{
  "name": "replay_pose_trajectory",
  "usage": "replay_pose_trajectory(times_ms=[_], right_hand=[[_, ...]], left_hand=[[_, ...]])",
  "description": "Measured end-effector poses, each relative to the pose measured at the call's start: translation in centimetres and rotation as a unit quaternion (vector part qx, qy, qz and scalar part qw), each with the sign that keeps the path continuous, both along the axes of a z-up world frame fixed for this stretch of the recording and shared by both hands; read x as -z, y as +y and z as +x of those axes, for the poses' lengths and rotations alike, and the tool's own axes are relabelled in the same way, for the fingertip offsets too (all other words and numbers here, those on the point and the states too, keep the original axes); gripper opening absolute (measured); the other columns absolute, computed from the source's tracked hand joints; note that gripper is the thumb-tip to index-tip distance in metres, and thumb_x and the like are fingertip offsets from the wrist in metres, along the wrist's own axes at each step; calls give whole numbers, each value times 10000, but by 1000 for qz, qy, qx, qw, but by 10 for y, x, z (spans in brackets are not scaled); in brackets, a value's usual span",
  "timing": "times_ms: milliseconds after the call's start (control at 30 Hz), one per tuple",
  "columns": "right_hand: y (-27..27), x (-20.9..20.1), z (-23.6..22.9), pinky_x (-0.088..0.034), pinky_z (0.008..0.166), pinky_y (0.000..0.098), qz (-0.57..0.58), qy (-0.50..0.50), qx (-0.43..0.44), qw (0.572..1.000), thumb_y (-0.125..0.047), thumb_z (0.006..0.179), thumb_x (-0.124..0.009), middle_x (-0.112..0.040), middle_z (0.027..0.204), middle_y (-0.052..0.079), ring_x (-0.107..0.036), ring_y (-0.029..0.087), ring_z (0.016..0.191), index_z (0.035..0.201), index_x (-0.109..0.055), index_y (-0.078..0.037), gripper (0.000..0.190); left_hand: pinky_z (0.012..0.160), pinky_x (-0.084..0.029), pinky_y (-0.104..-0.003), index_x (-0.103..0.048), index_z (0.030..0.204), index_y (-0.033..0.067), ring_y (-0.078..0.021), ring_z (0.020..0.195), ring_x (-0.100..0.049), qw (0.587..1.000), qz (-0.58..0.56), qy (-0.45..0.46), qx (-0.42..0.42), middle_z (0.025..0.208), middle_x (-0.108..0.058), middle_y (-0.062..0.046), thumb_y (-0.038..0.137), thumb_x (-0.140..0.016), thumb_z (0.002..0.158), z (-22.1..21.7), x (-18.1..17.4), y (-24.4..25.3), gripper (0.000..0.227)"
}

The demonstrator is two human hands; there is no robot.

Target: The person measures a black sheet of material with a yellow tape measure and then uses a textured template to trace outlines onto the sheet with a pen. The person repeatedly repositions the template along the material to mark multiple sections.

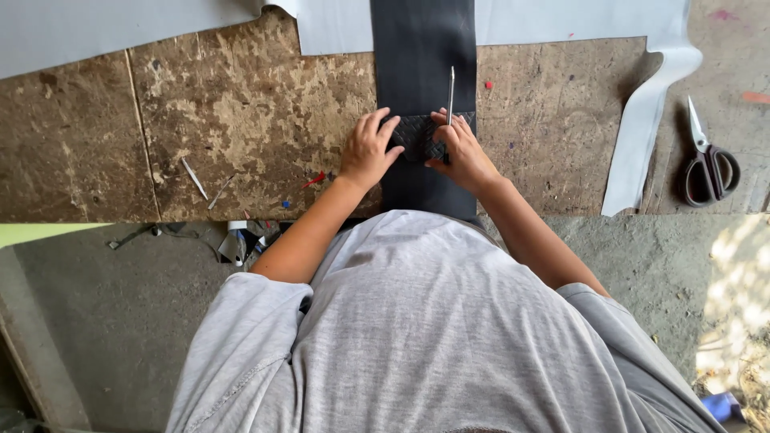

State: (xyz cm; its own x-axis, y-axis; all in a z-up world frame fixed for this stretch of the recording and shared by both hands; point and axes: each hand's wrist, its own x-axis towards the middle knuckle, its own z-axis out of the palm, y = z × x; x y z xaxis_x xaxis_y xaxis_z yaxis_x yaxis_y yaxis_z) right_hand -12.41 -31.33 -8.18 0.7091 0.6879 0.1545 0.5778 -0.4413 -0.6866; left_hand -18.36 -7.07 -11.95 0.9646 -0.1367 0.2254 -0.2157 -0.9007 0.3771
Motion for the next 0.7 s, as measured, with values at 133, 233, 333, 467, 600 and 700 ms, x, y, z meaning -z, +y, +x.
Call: replay_pose_trajectory(times_ms=[133, 233, 333, 467, 600, 700], right_hand=[[-15, -11, 6, -355, 1113, 638, 11, -47, 49, 998, -405, 753, -925, -554, 1467, 219, -475, 471, 1386, 1107, -517, -84, 628], [-34, -1, 4, -389, 1100, 613, 3, -75, 87, 993, -497, 735, -918, -573, 1454, 209, -502, 476, 1344, 1103, -505, -91, 686], [-35, 1, 1, -411, 1096, 605, -7, -51, 90, 995, -401, 729, -950, -577, 1436, 218, -508, 487, 1333, 1099, -508, -83, 658], [-30, 2, 4, -422, 1086, 614, -4, -35, 100, 994, -379, 733, -952, -566, 1454, 210, -488, 498, 1345, 1105, -502, -87, 653], [-29, -2, 5, -423, 1091, 606, -6, -25, 114, 993, -388, 737, -951, -560, 1468, 194, -475, 491, 1358, 1106, -495, -94, 656], [-30, -5, 8, -427, 1085, 607, -7, -15, 118, 993, -363, 748, -948, -558, 1473, 197, -477, 496, 1351, 1105, -495, -93, 636]], left_hand=[[958, -529, -431, -657, 1341, 137, -297, 1208, -565, 999, -30, -13, -26, 1338, -567, -89, 338, -855, 833, 1, 12, 14, 581], [957, -528, -424, -667, 1312, 120, -302, 1135, -588, 995, -86, -5, -49, 1268, -579, -81, 248, -869, 824, 1, 38, 20, 544], [928, -551, -394, -729, 1218, 135, -265, 1053, -667, 989, -127, -2, -74, 1166, -637, -41, 204, -846, 849, 2, 48, 20, 393], [934, -559, -378, -751, 1175, 156, -247, 1055, -684, 987, -137, -23, -84, 1145, -658, -28, 213, -819, 879, 9, 54, 16, 309], [933, -565, -379, -754, 1154, 153, -243, 1049, -685, 986, -138, -31, -86, 1134, -660, -23, 223, -833, 862, 17, 59, 14, 310], [920, -570, -391, -753, 1140, 133, -268, 1029, -690, 985, -146, -26, -87, 1113, -664, -44, 209, -844, 846, 19, 56, 13, 317]])
